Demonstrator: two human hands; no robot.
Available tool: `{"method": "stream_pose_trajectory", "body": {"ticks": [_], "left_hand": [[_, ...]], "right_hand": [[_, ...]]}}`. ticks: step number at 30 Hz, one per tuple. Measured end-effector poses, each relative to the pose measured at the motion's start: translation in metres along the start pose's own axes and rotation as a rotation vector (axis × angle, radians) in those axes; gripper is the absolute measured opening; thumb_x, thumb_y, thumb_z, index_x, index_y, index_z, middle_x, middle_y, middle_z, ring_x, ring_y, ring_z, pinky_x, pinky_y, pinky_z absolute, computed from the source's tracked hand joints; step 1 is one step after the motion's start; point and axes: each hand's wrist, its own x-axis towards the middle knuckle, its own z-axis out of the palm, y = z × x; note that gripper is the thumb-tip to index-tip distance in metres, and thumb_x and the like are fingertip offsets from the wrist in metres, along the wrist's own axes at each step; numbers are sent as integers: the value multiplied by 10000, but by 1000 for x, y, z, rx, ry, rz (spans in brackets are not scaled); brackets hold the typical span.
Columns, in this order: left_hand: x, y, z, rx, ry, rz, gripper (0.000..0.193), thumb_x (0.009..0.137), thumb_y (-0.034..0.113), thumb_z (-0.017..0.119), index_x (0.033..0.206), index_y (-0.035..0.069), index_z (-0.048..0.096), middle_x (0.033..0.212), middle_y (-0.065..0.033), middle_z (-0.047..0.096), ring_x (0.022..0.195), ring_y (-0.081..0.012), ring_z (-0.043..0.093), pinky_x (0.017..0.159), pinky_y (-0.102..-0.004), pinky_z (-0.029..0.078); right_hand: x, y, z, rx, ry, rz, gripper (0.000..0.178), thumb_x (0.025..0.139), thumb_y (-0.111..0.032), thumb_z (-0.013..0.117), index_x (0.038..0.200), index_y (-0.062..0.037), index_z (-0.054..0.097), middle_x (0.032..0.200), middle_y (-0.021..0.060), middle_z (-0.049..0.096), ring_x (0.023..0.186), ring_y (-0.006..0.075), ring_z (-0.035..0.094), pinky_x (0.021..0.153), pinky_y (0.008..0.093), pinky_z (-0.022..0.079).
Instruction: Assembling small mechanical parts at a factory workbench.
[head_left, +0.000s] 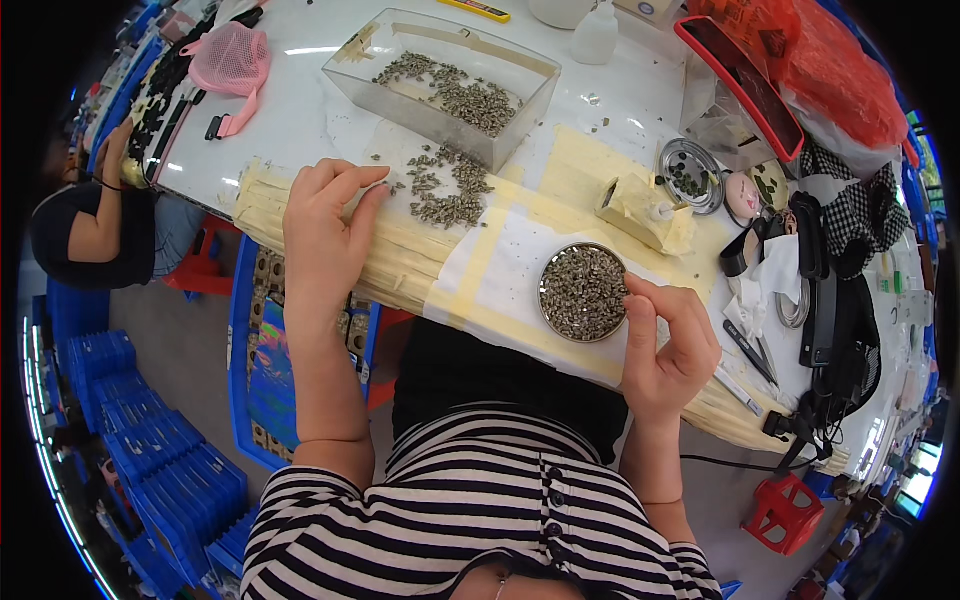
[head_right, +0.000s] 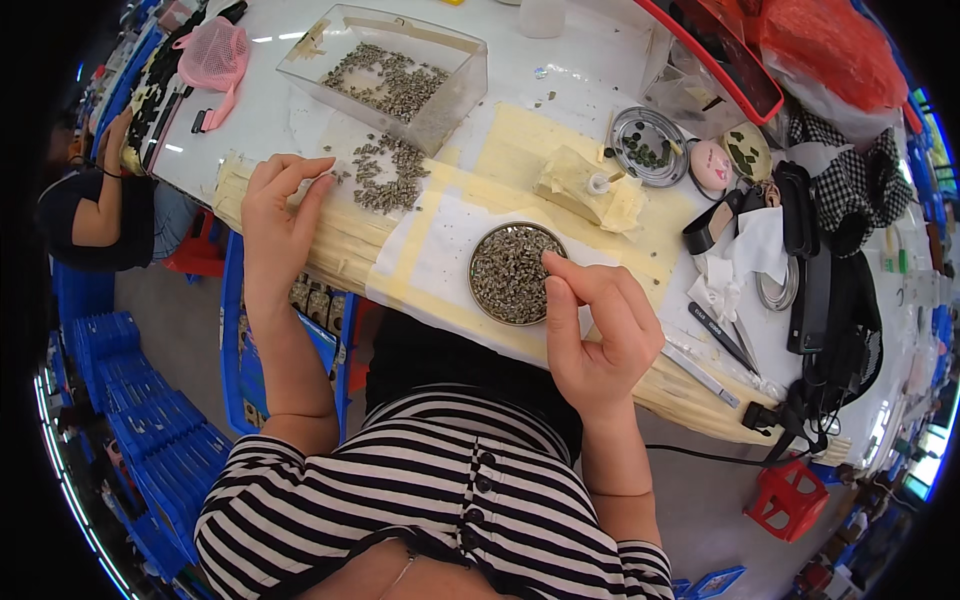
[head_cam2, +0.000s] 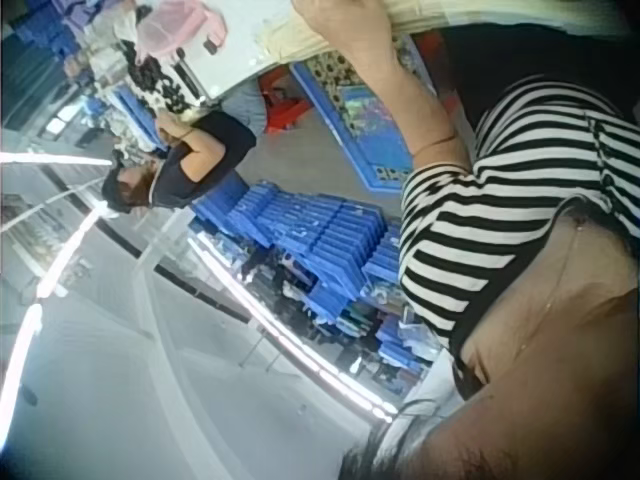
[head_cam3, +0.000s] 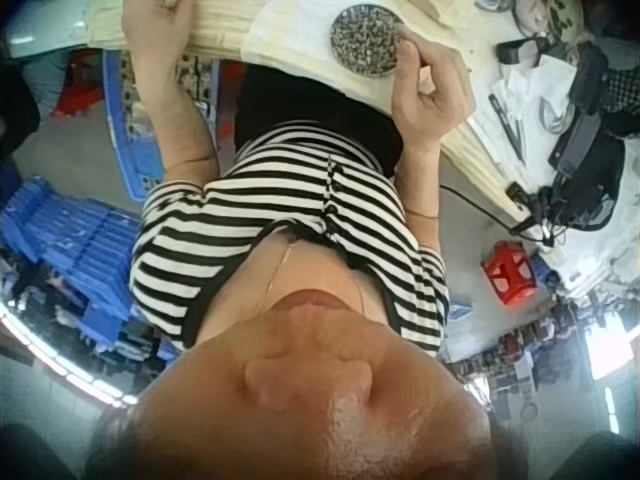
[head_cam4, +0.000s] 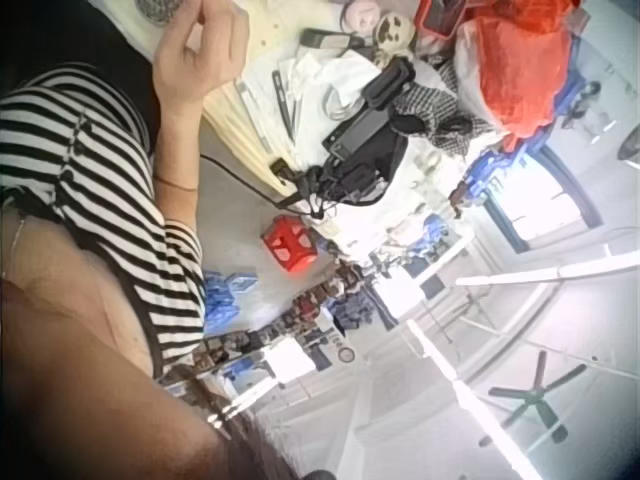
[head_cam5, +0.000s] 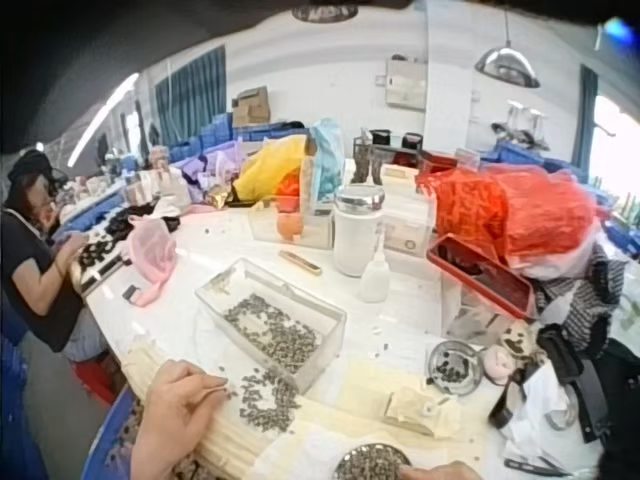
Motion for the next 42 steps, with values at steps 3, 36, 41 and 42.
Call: {"method": "stream_pose_trajectory", "body": {"ticks": [3, 36, 41, 42], "left_hand": [[0, 0, -1, -15, 11, 0, 131, 811, 51, 702, 938, 28, 722, 831, -80, 607, 818, -259, 543, 746, -367, 449], [-14, 101, 55, -1320, -462, -195, 263, 776, -112, 745, 972, -35, 587, 900, -125, 694, 857, -169, 706, 769, -263, 585], [-12, 96, 64, -1521, -592, -266, 228, 797, -66, 756, 955, -22, 599, 911, -100, 692, 862, -139, 695, 784, -247, 574], [-13, 95, 65, -1515, -601, -265, 225, 800, -63, 755, 959, -24, 601, 914, -101, 693, 860, -139, 696, 784, -247, 574]], "right_hand": [[-1, 0, 0, 8, 0, 2, 123, 822, 40, 698, 939, 30, 733, 739, 99, 663, 597, 140, 577, 553, 232, 438], [3, -3, 1, 64, -8, -40, 237, 749, 73, 751, 970, -5, 721, 820, 89, 660, 667, 169, 633, 579, 252, 495], [3, 1, 1, 52, -19, -111, 242, 736, 76, 756, 957, -12, 712, 834, 91, 663, 682, 192, 647, 579, 263, 502], [3, 1, 1, 45, -19, -105, 239, 733, 76, 756, 949, -12, 708, 833, 92, 664, 680, 196, 647, 579, 265, 503]]}}
